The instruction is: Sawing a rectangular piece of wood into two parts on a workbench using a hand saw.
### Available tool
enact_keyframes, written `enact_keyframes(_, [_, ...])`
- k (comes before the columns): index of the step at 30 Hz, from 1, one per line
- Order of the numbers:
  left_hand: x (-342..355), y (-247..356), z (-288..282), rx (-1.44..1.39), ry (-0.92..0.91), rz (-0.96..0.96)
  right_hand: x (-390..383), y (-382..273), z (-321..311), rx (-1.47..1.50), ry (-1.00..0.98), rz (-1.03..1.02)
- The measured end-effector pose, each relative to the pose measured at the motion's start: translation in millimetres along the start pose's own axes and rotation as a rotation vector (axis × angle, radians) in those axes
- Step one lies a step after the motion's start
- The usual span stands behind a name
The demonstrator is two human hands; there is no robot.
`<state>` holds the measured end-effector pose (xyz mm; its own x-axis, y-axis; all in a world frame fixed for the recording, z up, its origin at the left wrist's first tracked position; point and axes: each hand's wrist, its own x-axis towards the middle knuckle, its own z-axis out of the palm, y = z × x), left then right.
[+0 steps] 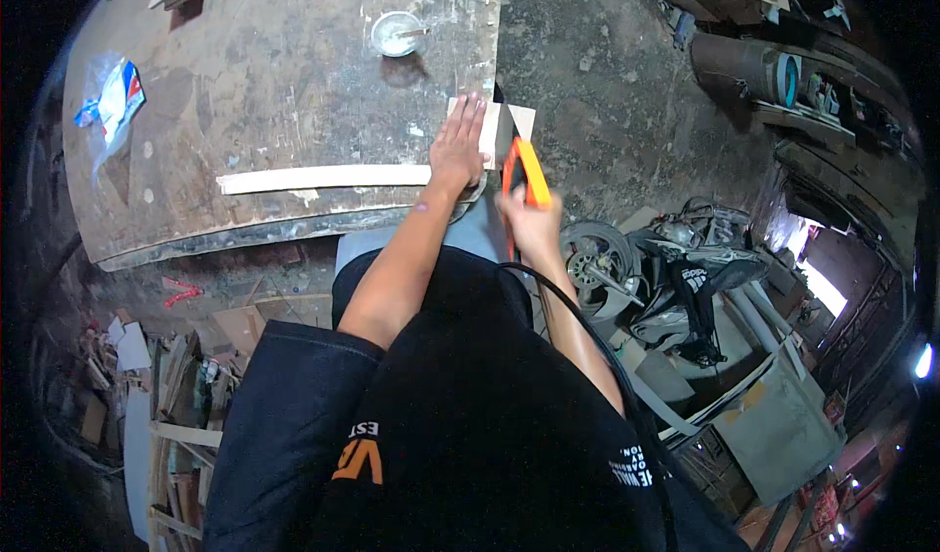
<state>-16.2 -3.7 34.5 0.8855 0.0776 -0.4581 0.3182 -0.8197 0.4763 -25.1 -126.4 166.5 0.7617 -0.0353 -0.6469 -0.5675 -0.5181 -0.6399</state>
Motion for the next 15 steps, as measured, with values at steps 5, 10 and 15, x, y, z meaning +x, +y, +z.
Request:
enact_keyframes(5, [10.6, 5.0, -3.9, 0.045, -0.082, 0.038, 10.0, 38.9, -8.6, -0.048, 0.042, -0.166])
enact_keyframes(10, [7.4, -2.5, 2.7, 0.027, -0.067, 0.022, 42.1, 12.9, 13.5, 0.039, 0.055, -0.055])
enact_keyframes(15, [-8.6, 6.2, 11.3, 0.005, -0.075, 0.108, 6.3, -0.9, 3.7, 0.03, 0.044, 0.047])
